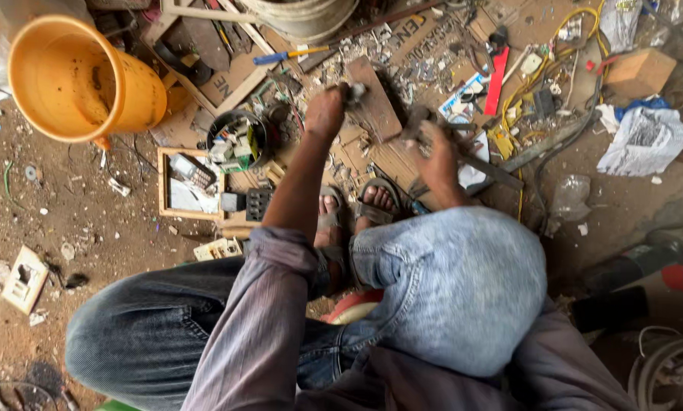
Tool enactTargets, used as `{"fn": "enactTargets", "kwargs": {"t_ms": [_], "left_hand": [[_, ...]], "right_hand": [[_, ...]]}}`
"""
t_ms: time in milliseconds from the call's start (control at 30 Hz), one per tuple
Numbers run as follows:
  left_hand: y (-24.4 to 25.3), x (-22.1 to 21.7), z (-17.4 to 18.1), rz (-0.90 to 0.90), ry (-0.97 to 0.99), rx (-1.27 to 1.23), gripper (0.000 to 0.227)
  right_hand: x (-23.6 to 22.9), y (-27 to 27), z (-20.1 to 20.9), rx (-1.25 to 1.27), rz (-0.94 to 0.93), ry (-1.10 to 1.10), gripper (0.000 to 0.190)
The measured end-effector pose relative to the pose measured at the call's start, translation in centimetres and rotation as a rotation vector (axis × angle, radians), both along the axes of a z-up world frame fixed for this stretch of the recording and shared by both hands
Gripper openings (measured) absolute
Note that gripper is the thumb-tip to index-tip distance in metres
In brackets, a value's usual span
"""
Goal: The person sits on the ground and repeatedly hammers a small metal object placed on a wooden block. They use a hammer in their right hand to strike the object while holding it steady with their left hand. The person occasionally pauses to inspect the metal piece before resuming the hammering.
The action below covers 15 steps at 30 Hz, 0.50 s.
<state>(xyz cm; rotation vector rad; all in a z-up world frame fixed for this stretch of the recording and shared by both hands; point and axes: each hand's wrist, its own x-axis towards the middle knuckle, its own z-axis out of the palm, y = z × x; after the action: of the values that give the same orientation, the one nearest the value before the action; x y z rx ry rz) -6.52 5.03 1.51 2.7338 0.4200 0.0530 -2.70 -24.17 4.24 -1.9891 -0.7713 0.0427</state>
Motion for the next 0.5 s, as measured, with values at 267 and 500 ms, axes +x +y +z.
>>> {"fn": "enactTargets", "kwargs": {"t_ms": [267, 500], "left_hand": [[0.8, 2.3, -2.4, 0.032, 0.105, 0.161, 0.017], [0.7, 1.2, -1.2, -0.094, 0.137, 0.299, 0.038]], "right_hand": [[2.3, -10.3, -3.2, -0.215, -0.077, 0.122, 0.051], [2.4, -11.4, -4.5, -0.369, -0.032, -0.103, 0.05]]}}
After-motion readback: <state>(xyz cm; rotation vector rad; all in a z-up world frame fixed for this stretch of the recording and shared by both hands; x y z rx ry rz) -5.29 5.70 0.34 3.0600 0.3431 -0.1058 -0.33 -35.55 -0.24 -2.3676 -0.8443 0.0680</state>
